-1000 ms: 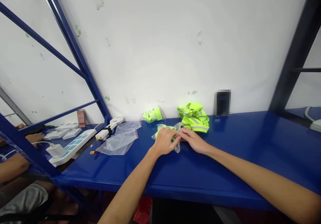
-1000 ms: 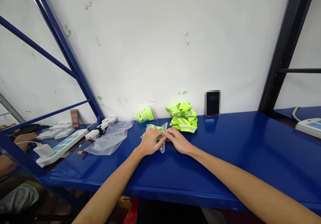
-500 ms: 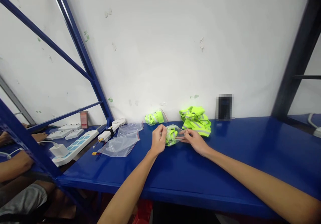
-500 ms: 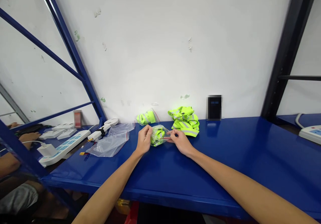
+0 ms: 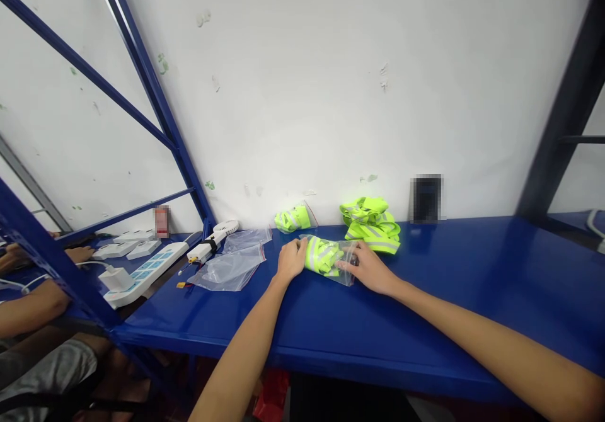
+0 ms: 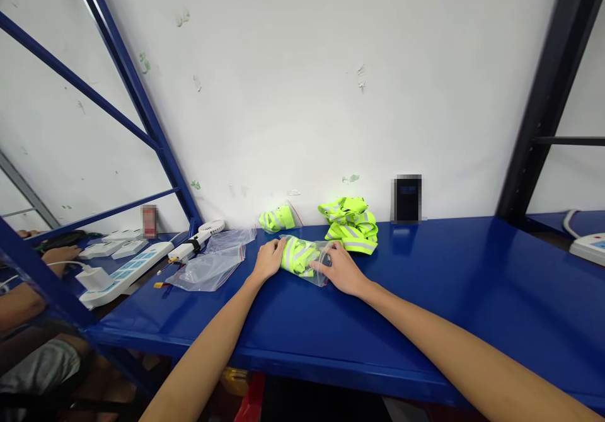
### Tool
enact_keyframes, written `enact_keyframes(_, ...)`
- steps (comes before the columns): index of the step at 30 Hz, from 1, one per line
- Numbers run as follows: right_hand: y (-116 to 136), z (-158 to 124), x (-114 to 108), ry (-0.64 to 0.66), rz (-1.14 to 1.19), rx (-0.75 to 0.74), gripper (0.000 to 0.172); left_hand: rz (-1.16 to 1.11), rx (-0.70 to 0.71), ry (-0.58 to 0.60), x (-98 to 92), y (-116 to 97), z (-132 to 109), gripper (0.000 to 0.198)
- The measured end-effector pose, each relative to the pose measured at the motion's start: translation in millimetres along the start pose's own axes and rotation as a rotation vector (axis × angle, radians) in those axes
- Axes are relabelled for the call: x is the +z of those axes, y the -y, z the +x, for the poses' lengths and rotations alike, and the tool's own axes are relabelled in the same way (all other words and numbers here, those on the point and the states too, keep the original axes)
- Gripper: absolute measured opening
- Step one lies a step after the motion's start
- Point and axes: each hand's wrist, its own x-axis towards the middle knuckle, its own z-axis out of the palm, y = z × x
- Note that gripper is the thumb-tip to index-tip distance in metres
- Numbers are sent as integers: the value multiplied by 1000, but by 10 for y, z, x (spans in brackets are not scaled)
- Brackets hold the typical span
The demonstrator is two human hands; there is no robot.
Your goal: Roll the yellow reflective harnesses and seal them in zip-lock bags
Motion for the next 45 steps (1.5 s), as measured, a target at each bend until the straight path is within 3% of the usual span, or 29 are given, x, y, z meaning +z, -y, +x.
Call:
enact_keyframes(4,-21,-10,26,7,30,-5,57,-28,97,-72,12,-49,-7,46)
enact_keyframes(15,-53,18,62,-84,-32,34,44,-115,216,-269,49,-115,-2,38)
enact_keyframes(21,-9,15,5,-47,79,77,51,-125,161,-242,57,-153,-51,28)
enact_keyframes(28,89,-3,-86,9,203,106,43,-118,166,-164,44,-214,-142,20)
enact_keyframes(35,109,6,-87,159,413,111,45,-44,204,-99,47,-249,-163,18)
enact_keyframes(37,68,13,-57,112,360,142,48,-15,165,-48,49,-262,-154,19)
enact_keyframes(42,26,-11,-7,-167,156,108,59,6,23,43,-8,-275,-120,27)
enact_keyframes(45,83,-25,-62,-263,127,39,65,-22,2,-21,-99,-261,-95,29)
